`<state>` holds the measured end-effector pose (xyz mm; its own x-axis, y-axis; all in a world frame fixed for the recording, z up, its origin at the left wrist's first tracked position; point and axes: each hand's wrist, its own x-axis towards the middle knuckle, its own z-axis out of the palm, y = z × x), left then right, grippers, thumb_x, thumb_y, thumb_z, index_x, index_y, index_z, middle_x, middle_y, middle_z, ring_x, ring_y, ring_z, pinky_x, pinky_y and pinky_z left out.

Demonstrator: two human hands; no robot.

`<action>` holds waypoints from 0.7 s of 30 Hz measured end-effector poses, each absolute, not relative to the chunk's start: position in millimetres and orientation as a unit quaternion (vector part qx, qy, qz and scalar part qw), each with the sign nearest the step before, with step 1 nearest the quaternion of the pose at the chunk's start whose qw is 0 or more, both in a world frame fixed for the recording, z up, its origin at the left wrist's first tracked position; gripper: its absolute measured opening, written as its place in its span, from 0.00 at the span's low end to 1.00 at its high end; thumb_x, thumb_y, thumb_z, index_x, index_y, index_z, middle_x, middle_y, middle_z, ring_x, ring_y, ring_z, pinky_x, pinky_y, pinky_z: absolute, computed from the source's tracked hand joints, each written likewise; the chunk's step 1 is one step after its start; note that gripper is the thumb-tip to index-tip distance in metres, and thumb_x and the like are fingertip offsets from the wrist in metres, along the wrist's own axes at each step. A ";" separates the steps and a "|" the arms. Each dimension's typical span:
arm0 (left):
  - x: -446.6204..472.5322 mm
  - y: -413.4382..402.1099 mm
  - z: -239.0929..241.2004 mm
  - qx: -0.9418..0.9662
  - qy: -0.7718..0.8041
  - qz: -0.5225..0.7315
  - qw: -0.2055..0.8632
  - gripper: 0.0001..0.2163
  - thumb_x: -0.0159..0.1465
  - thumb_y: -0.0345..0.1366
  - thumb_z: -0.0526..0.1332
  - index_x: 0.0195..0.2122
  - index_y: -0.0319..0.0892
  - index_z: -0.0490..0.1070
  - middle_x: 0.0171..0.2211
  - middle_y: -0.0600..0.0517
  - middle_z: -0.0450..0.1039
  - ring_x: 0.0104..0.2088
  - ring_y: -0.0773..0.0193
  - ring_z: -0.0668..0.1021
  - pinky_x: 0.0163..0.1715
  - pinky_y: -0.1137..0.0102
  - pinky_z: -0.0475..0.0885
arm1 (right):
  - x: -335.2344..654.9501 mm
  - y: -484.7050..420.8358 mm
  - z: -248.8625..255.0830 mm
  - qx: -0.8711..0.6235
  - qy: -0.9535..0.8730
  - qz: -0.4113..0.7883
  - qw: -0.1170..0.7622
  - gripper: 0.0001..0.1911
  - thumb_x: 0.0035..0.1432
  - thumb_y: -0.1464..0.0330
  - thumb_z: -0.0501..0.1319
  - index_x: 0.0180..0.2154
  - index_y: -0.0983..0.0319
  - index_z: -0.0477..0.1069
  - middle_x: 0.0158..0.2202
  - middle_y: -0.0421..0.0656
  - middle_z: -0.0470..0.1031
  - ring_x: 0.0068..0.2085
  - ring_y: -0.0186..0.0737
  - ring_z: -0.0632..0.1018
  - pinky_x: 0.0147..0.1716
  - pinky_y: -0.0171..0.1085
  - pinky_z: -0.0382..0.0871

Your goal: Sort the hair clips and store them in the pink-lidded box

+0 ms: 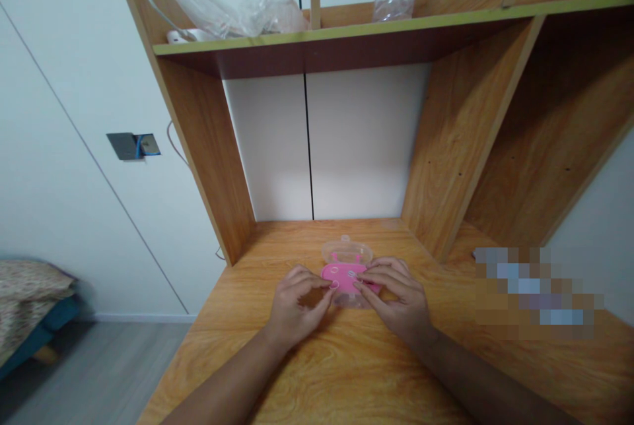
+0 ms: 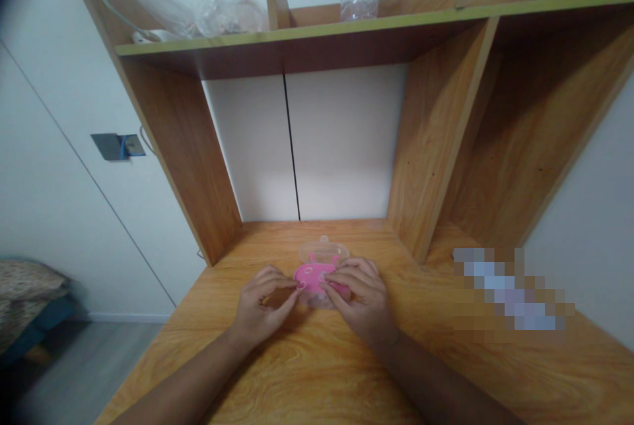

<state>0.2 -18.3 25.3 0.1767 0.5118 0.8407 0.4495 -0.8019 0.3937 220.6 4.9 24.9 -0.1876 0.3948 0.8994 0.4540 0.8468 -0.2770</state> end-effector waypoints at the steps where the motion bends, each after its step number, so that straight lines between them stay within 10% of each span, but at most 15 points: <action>1: 0.3 -18.5 25.0 0.772 0.309 0.555 0.027 0.07 0.58 0.26 0.67 0.37 0.43 0.78 0.30 0.49 0.81 0.29 0.63 0.77 0.32 0.66 0.72 | 220.6 5.3 24.3 -0.269 -0.779 -0.030 0.566 0.06 0.55 0.71 0.69 0.37 0.56 0.80 0.31 0.42 0.82 0.36 0.45 0.79 0.40 0.47 0.73; 21: -1.5 -17.6 15.6 0.828 0.284 0.484 0.012 0.10 0.63 0.29 0.65 0.45 0.44 0.78 0.32 0.49 0.81 0.32 0.63 0.76 0.35 0.66 0.72 | 219.7 7.9 19.7 -0.226 -0.857 -0.049 0.461 0.13 0.60 0.67 0.67 0.47 0.48 0.77 0.35 0.37 0.84 0.44 0.44 0.78 0.46 0.48 0.66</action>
